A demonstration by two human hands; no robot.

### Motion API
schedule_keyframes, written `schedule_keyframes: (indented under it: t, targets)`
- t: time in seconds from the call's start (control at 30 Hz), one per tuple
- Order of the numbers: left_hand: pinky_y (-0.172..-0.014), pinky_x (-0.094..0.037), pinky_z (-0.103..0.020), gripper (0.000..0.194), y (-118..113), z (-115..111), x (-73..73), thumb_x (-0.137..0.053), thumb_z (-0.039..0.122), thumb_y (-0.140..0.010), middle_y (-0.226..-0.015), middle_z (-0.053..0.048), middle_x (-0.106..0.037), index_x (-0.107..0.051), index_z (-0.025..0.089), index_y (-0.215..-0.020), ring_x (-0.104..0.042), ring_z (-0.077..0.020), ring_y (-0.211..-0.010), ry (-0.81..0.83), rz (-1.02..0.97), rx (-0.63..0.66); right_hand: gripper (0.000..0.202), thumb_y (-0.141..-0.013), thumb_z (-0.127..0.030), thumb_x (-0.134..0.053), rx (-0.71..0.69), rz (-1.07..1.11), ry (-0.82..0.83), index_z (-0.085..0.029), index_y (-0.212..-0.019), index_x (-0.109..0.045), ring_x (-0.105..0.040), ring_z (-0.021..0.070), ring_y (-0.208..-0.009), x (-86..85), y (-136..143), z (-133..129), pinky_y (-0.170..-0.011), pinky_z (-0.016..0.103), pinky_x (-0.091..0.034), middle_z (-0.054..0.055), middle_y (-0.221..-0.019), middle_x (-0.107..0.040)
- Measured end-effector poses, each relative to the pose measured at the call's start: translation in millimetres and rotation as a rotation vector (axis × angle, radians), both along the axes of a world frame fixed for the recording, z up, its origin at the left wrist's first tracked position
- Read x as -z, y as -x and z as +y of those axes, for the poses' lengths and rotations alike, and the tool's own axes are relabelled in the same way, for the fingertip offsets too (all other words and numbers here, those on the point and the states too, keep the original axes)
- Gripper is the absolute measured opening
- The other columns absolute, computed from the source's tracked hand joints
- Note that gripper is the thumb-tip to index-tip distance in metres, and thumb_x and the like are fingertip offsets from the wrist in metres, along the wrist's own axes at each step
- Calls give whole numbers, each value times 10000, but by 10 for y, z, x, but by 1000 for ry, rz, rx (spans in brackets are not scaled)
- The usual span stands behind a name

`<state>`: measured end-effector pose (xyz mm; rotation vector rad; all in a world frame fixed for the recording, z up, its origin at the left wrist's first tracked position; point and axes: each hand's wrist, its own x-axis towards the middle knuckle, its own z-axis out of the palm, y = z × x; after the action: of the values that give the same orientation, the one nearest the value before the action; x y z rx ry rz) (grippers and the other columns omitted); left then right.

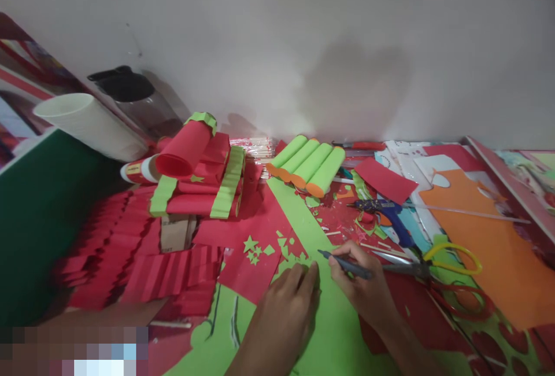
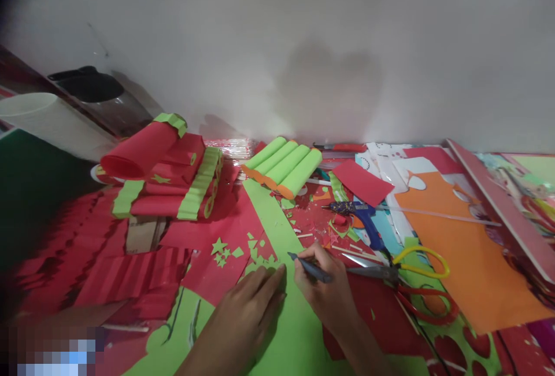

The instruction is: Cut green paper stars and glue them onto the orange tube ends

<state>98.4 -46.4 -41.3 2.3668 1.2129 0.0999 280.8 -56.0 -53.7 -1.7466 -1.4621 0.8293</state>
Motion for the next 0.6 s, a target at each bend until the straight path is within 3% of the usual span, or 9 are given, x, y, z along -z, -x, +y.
schedule_keyframes:
  t: [0.6]
  targets:
    - [-815, -579, -350, 411, 7, 30, -33, -481, 187, -974, -1058, -90, -660, -555, 236, -1375, -667, -215, -927, 87, -3, -51, 80, -823, -250, -624, -45, 91, 108, -207, -769, -585, -554, 132, -482, -20, 0, -4, -472, 213, -388, -40, -540, -581]
